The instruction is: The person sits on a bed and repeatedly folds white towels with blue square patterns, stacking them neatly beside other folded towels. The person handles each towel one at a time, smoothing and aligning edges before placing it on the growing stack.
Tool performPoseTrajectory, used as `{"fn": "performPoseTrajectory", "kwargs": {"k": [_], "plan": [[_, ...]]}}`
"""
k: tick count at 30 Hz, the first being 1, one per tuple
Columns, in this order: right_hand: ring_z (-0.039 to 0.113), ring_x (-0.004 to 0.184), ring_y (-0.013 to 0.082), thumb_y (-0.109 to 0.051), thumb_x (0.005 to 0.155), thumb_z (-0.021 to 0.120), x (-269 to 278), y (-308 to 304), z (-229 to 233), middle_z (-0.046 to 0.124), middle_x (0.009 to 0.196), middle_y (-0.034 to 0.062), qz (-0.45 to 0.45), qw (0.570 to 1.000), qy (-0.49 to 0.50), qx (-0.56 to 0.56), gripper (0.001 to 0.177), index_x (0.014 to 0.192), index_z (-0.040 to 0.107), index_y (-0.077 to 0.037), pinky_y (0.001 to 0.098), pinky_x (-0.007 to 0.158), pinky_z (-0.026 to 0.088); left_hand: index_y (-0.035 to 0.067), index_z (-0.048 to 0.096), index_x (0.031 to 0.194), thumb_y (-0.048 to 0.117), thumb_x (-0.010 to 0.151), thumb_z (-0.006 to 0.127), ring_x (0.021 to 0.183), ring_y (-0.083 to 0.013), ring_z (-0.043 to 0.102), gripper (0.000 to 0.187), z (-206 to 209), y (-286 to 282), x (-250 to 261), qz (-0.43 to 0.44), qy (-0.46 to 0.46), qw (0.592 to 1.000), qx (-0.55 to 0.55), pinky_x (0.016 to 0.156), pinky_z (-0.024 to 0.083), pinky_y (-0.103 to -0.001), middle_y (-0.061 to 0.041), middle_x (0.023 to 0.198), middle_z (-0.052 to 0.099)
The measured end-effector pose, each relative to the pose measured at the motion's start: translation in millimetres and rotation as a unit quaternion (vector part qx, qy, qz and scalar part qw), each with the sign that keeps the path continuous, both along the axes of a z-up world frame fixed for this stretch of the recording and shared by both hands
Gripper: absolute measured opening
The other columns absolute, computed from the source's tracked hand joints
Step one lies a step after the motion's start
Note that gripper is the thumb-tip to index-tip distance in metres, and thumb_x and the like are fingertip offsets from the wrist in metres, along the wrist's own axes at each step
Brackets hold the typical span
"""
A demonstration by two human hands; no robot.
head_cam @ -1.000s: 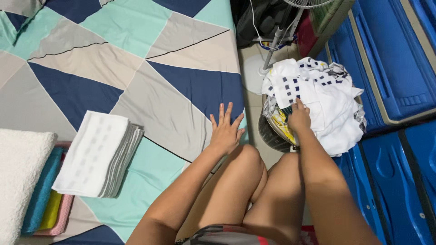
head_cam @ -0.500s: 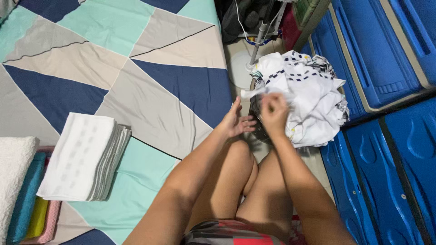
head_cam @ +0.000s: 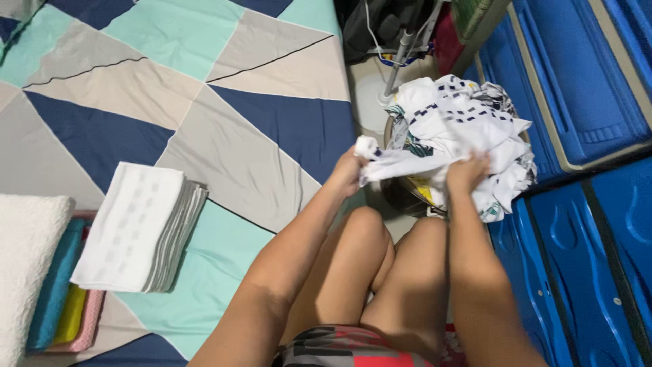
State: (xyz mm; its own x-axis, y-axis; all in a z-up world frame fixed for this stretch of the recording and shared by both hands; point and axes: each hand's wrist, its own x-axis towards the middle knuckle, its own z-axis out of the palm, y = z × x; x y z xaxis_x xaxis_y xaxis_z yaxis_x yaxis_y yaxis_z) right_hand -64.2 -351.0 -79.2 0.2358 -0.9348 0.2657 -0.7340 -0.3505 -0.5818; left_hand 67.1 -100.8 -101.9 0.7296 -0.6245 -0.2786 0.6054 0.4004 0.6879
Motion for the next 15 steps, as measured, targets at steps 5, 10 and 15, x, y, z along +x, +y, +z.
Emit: {"fn": "performPoseTrajectory", "kwargs": {"k": [5, 10, 15], "plan": [[0.025, 0.147, 0.051, 0.002, 0.074, 0.069, 33, 0, 3, 0.034, 0.157, 0.0357, 0.186, 0.981, -0.012, -0.052, 0.058, 0.132, 0.062, 0.001, 0.0566, 0.12, 0.024, 0.004, 0.058, 0.135, 0.004, 0.085, 0.054, 0.099, -0.026, 0.071, 0.05, 68, 68, 14, -0.077, 0.04, 0.988, -0.128, 0.094, 0.058, -0.042, -0.013, 0.116, 0.07], [0.051, 0.133, 0.0168, -0.003, 0.072, 0.062, 98, 100, -13, 0.05, 0.149, 0.0086, 0.619, 0.62, -0.156, 0.457, 0.088, 0.156, 0.035, -0.014, 0.0331, 0.097, 0.054, -0.002, 0.058, 0.135, 0.006, 0.091, 0.057, 0.102, -0.0265, 0.072, 0.044, 128, 137, 32, -0.208, 0.016, 0.967, -0.145, 0.094, 0.059, -0.041, -0.017, 0.12, 0.07], [0.067, 0.105, 0.0202, -0.002, 0.086, 0.063, 128, 226, -10, 0.07, 0.122, 0.0133, 0.601, 0.485, -0.063, 0.632, 0.049, 0.135, 0.064, 0.002, 0.0346, 0.091, 0.054, -0.005, 0.057, 0.133, 0.004, 0.094, 0.058, 0.1, -0.0288, 0.072, 0.04, 152, 215, 53, -0.117, -0.023, 0.983, -0.14, 0.093, 0.06, -0.042, -0.019, 0.117, 0.07]]}}
